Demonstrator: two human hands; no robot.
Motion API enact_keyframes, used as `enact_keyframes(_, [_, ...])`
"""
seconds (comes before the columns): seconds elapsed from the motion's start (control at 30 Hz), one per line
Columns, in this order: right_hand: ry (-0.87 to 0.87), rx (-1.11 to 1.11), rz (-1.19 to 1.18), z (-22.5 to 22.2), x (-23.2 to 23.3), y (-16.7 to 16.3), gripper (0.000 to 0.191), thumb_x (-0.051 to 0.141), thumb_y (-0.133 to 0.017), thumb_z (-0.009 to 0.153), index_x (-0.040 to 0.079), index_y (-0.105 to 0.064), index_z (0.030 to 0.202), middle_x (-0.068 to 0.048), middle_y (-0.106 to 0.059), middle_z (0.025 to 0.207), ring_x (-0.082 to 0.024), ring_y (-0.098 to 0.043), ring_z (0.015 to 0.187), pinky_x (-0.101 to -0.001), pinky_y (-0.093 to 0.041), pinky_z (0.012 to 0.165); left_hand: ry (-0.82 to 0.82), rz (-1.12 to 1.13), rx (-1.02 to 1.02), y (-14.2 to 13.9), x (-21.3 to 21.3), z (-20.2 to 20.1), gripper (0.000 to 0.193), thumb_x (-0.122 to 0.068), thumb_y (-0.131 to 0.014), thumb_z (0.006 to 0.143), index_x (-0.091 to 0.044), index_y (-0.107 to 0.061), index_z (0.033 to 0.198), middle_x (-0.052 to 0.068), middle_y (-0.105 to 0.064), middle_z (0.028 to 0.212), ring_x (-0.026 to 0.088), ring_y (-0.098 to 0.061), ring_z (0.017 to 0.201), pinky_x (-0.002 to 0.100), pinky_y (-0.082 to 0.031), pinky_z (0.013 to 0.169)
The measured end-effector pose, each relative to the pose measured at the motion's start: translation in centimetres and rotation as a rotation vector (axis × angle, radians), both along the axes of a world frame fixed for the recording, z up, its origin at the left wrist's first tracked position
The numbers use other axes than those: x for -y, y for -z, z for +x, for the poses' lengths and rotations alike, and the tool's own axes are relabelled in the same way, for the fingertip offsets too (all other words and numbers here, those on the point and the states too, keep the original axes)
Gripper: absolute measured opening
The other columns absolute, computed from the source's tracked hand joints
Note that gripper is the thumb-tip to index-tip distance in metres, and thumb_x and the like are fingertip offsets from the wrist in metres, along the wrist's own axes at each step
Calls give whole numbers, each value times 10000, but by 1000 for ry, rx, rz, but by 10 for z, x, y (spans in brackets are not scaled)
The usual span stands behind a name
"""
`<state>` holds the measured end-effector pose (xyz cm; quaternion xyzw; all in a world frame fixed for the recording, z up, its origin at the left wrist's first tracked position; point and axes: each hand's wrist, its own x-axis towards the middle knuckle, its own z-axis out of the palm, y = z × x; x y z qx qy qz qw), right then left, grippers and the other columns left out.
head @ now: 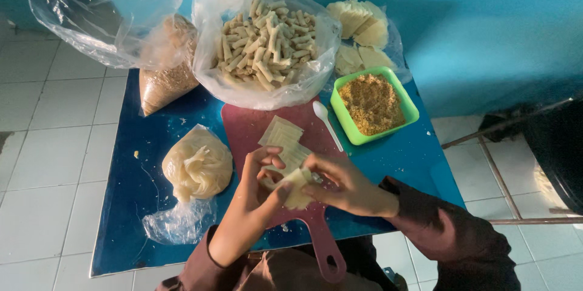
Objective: The person folds thin square dough wrappers one at a time on a pink paddle board, pressing each fold flat and stacking the folded pieces in a pile on the board. They occasionally reach into a green container of brown filling and take more wrappers from a stack beside the table while a bowl of already folded pieces sits nearby.
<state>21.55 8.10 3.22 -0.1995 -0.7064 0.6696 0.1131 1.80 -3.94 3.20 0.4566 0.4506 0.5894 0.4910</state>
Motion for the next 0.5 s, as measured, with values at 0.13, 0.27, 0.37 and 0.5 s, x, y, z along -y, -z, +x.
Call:
enact_keyframes(0.13, [197,103,244,4,-7,-6,243,170,-720,979,59,-655,1185,-59,-629,1005,-90,-571,899,-274,-470,783,111,-167,13,14,-5,-6,327,-76,-660,954,5,-565,1257,84,-721,1105,101,-676,1010,248,-569,850])
enact_keyframes(0.27, [293,-193,935,-6,-1,-15,334,79,-745,900,71,-612,1207,-62,-637,1153,-200,-631,1085,-338,-530,926,146,-203,16,28,-11,-8,290,-103,-649,984,20,-590,1240,74,-714,1108,114,-644,999,271,-541,831])
enact_keyframes(0.37, [132,-337,1254,-3,0,-24,410,34,-808,852,108,-621,1208,-47,-616,1188,-270,-633,1119,-384,-540,957,158,-223,192,34,-15,-6,257,-120,-625,1026,42,-555,1212,81,-680,1120,136,-620,1016,309,-539,847])
enact_keyframes(0.5, [-14,-343,1278,-2,3,-27,433,106,-871,832,102,-608,1177,-57,-590,1213,-292,-625,1135,-413,-541,943,152,-255,378,32,-13,-6,247,-147,-557,1015,18,-528,1197,96,-658,1161,160,-672,1098,360,-588,931])
